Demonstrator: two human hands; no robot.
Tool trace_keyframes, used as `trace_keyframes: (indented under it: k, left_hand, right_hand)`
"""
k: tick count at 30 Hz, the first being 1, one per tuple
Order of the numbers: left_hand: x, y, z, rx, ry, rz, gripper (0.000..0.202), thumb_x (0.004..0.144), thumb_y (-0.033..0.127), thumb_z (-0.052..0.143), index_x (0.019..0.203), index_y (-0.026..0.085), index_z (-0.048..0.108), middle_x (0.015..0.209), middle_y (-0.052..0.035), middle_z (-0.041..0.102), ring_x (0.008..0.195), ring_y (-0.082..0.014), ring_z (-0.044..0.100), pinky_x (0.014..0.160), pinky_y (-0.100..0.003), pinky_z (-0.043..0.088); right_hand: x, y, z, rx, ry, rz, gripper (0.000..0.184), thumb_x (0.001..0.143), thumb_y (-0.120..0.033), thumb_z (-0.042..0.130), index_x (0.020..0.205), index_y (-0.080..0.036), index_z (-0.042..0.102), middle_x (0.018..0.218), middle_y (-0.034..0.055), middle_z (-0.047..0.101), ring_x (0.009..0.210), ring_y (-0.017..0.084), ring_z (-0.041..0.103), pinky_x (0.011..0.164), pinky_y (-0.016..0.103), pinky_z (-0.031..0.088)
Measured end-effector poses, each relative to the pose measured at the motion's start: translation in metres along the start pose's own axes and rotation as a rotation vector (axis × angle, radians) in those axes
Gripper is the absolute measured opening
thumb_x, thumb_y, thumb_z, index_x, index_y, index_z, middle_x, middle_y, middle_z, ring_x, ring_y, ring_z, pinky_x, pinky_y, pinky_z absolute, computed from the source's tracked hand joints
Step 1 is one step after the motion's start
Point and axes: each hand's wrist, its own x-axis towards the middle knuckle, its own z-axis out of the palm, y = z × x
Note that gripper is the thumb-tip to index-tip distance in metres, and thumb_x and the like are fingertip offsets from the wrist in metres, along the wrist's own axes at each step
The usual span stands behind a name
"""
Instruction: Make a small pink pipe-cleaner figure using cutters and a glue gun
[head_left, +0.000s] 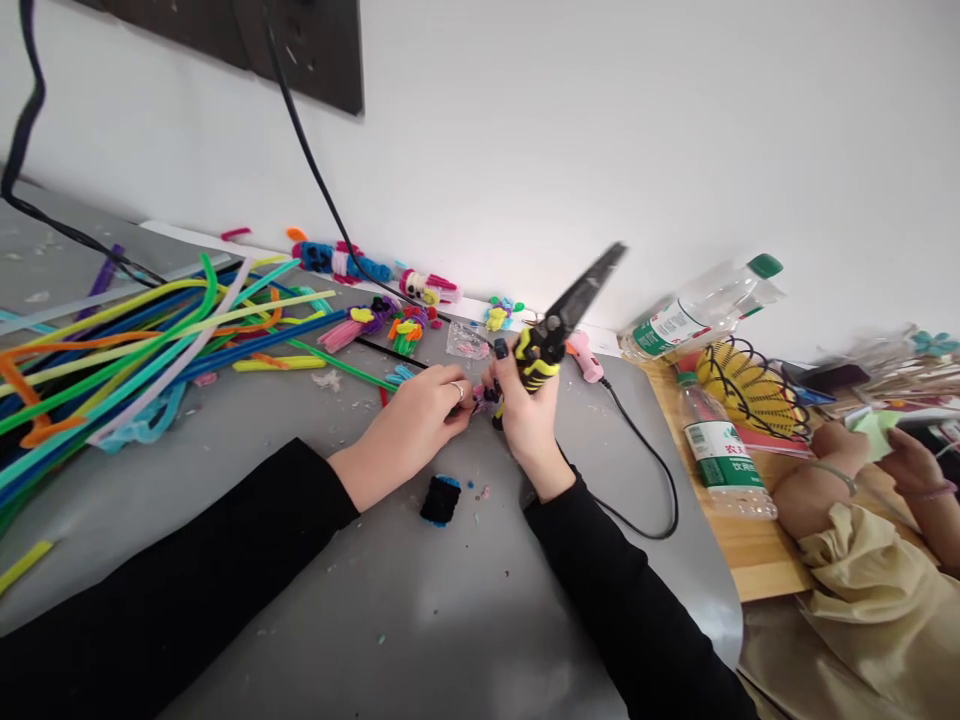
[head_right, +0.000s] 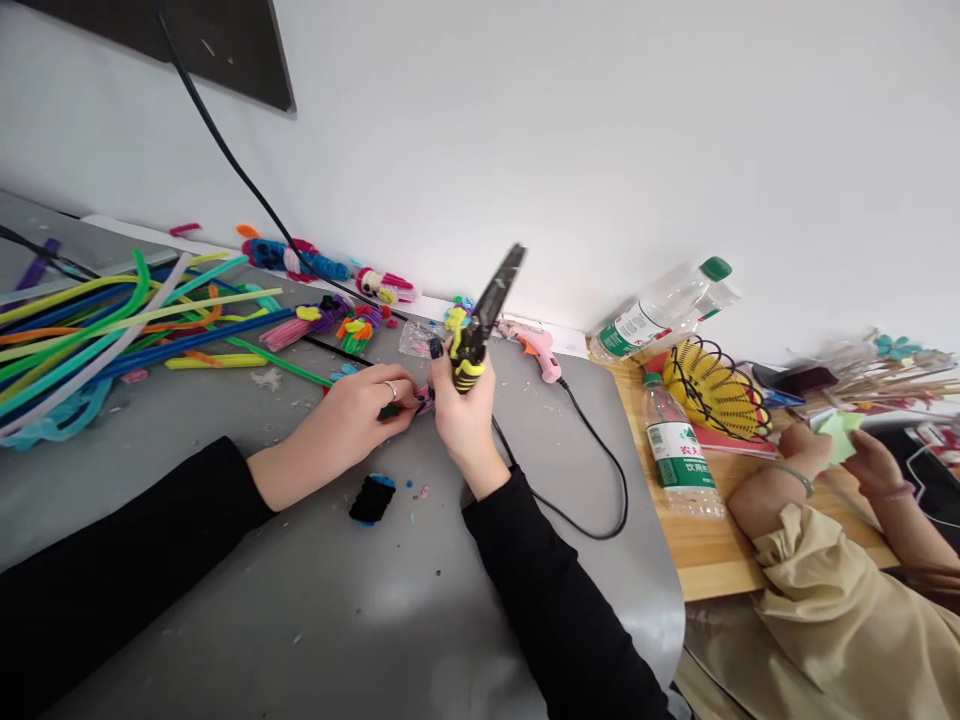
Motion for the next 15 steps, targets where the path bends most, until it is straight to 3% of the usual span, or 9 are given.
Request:
trace_keyframes:
  k: [15]
  left_hand:
    - [-0.0002,0.0006,0.0002,-0.014,0.018,-0.001,0.02,0.089,0.004,0.059,0.075,0.019,0.058,0.084,-0.0033,0.063,0.08,-0.0199,0.062,0.073,-0.031,0.05]
  right_hand:
    - [-0.0015,-0.0034,0.0027,-0.003,0.008,0.003,0.03,0.089,-0.041,0.073,0.085,-0.025,0.047,0.067,-0.0071,0.044,0.058,0.011,0.042,0.056,0.027,0.039]
